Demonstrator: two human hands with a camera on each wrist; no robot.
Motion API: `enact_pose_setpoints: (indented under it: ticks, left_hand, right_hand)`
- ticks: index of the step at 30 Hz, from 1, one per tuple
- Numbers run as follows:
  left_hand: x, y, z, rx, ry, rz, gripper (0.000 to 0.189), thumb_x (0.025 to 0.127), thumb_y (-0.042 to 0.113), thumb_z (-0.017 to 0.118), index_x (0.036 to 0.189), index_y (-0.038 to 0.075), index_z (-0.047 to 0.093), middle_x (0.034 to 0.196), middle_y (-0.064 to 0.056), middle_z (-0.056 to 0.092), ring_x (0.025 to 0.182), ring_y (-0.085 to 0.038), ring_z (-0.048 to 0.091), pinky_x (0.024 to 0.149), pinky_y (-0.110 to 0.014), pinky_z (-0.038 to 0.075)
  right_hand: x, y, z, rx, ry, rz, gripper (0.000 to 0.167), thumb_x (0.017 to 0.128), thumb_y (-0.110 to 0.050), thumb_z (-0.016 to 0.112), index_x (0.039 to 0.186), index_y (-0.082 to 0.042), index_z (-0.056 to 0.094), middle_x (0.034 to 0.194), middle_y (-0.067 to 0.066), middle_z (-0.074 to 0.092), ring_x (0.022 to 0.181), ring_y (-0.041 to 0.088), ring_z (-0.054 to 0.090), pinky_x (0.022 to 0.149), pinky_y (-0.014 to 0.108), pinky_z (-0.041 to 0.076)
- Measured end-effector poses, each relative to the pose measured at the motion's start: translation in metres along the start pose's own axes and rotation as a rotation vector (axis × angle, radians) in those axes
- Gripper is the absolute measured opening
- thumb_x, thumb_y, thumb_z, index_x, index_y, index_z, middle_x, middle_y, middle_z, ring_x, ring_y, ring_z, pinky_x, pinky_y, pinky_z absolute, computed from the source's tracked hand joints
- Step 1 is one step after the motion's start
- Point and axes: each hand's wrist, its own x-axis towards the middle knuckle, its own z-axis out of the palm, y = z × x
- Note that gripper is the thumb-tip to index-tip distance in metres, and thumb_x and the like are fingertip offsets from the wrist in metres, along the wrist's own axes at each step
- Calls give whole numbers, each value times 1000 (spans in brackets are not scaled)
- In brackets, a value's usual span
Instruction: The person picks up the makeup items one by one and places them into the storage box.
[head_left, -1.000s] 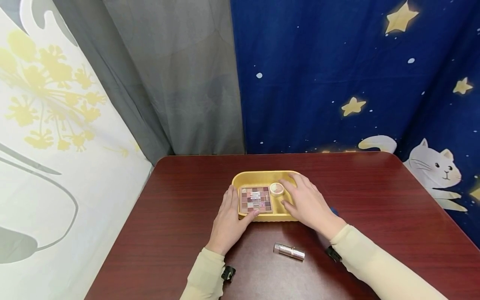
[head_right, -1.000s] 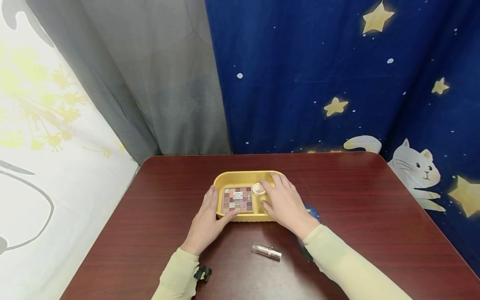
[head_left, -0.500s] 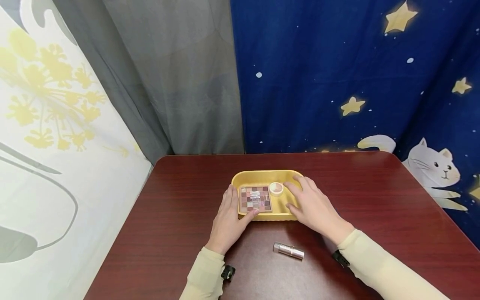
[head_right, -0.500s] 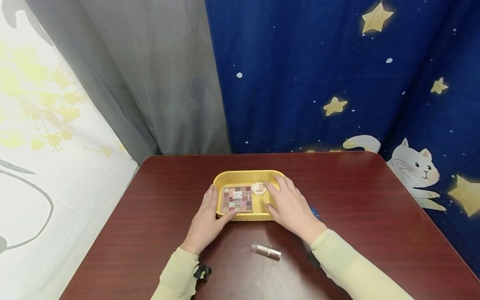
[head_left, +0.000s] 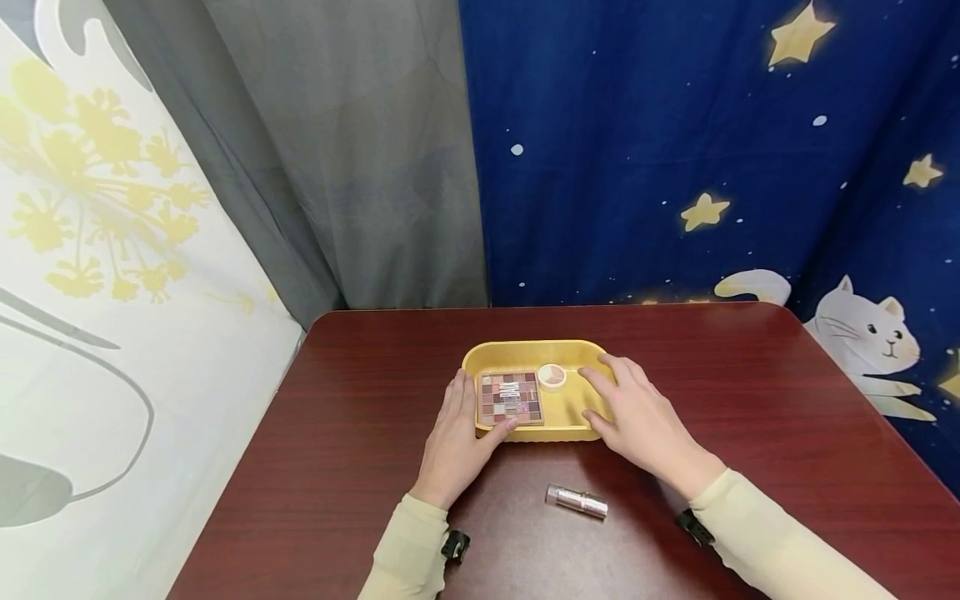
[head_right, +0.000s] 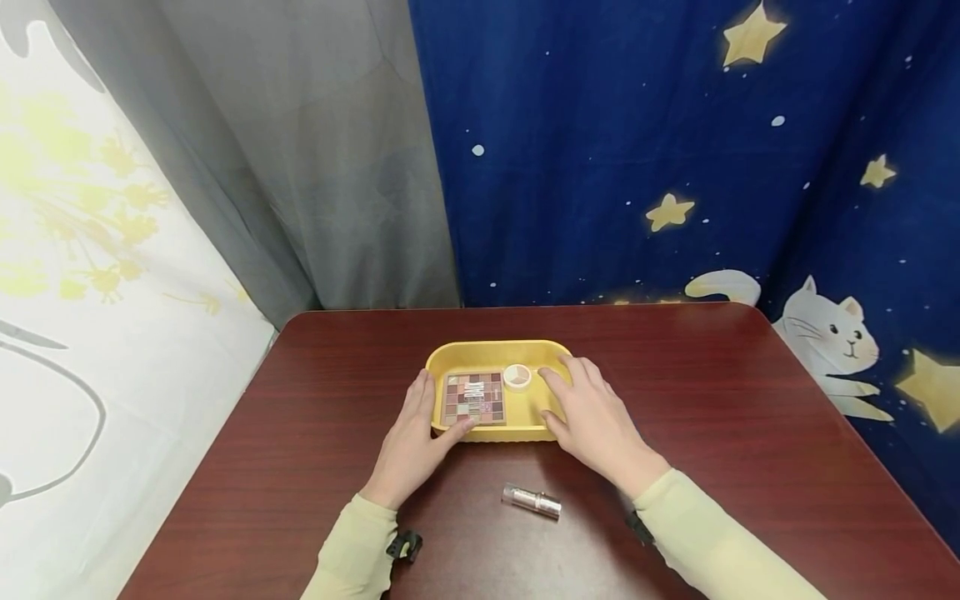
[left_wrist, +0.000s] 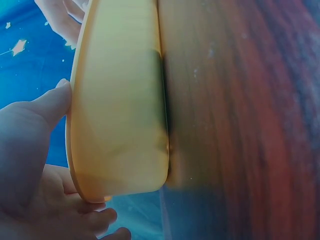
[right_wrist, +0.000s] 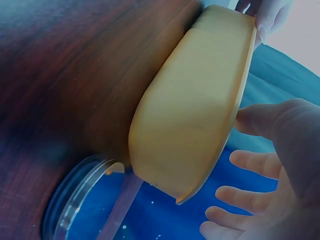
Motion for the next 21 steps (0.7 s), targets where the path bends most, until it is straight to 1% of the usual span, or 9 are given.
enact_pose_setpoints:
  ticks: [3,9,12,21]
  left_hand:
    - [0,-1,-1,4,2,1,102,90,60,67,160,3,21,168,-3,6,153,-22,9,117,-49,27]
    - [-1,-1,-1,1,-1,-4,102,90,61,67,160,4,20,168,-2,6,153,-21,8,117,-49,27]
    - [0,-1,-1,-2,0,-5,102,90,61,67,160,4,20,168,-2,6,153,-21,8,117,-49,27]
    - [0,1,-1,-1,-8,-6,102,90,62,66,160,4,20,168,-1,5,153,-20,7,116,-50,28]
  right_hand:
    - [-3,1,0,11,12,0,56,83,-29,80,133,-11,61,140,24,49,129,42,45,75,56,56]
    - [-7,4,-1,14,32,-3,57,83,-28,80,133,-11,60,137,23,50,126,40,46,85,56,52]
    - [-9,6,-3,18,31,-2,56,84,-28,80,134,-10,59,136,23,50,125,40,46,88,57,51]
    - [-21,11,-5,9,22,36,58,87,-28,77,138,-9,58,135,21,50,125,40,47,87,62,48]
